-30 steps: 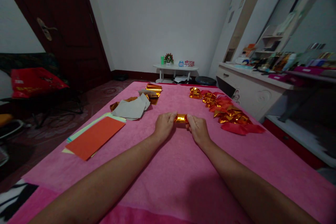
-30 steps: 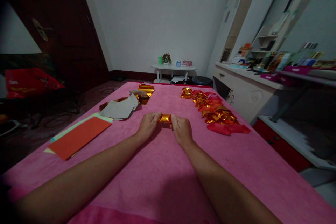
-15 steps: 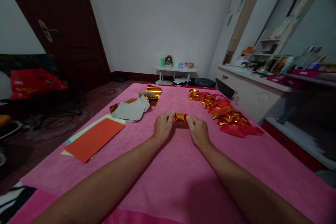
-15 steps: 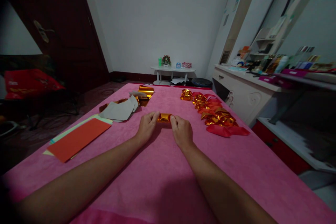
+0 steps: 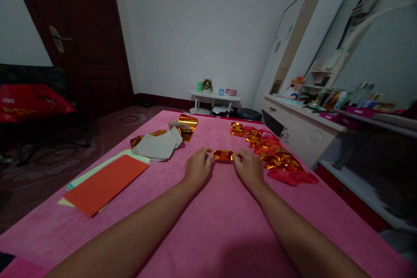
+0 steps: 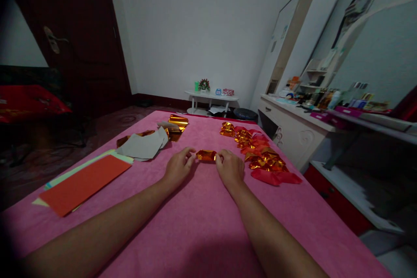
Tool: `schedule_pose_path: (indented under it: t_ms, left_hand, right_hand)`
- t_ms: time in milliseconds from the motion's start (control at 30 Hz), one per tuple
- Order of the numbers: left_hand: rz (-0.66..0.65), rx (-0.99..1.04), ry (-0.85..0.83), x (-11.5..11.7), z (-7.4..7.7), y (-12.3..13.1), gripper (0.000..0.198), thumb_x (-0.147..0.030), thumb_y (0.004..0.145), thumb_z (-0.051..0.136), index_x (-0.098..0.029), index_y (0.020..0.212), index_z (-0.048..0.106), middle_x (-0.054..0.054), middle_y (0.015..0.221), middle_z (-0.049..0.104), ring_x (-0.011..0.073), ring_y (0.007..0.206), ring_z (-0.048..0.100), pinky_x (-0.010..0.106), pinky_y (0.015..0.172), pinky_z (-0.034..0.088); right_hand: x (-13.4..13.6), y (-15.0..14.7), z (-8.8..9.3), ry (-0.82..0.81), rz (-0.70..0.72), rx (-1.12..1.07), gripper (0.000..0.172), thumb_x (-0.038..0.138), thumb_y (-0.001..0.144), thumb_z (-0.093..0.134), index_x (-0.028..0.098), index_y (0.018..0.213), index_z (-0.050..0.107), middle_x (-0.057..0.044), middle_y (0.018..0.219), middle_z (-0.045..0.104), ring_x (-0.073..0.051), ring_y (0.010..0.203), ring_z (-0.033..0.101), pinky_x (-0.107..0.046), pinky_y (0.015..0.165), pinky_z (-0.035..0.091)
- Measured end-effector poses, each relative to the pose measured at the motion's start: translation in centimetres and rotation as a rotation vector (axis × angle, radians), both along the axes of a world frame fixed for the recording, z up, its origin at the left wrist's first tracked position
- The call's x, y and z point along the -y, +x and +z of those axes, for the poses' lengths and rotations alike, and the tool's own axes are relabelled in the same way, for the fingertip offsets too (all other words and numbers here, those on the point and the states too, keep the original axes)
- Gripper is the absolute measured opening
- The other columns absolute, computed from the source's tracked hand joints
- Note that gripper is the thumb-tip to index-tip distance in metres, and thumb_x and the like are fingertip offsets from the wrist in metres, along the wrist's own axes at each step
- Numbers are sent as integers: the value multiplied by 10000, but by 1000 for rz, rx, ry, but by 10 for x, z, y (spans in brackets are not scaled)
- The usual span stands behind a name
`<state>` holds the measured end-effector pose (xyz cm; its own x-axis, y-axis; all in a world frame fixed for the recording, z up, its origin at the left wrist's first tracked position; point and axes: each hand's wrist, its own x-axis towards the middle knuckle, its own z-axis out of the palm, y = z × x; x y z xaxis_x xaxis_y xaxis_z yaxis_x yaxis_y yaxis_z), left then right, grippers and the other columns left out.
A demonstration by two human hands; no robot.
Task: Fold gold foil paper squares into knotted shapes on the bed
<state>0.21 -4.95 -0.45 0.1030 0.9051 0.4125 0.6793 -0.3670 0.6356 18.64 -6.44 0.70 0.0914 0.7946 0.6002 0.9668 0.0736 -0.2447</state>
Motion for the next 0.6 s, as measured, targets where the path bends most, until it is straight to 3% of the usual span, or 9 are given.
schedule_pose_path:
  t_ms: [267, 433, 600]
  left_hand:
    - [-53, -22, -142, 3, 2, 4, 212, -310, 834, 520, -263, 1022, 606, -2, 929, 705, 183, 854, 630, 260, 651, 369]
    - [-64, -34, -154, 5, 2, 7, 205, -298, 820, 538, -267, 1010, 610, -3, 906, 706, 183, 845, 637, 264, 665, 381]
    - [-70, -56, -137, 2, 0, 9, 195, -283, 817, 530, -279, 994, 611, -9, 860, 699, 181, 811, 636, 265, 668, 387]
  right_hand:
    - [-85, 50, 31, -134, -246, 123, 257, 351, 826, 506, 239, 891, 730, -83, 861, 701, -224, 805, 618, -299, 652, 386]
    - [-124, 64, 32, -221, -338, 140, 304, 378, 845, 495, 208, 959, 719, -123, 905, 697, -240, 851, 631, -311, 677, 412]
    - [-140, 70, 24, -260, -360, 173, 309, 359, 855, 479, 185, 966, 710, -146, 942, 687, -269, 885, 630, -345, 697, 423]
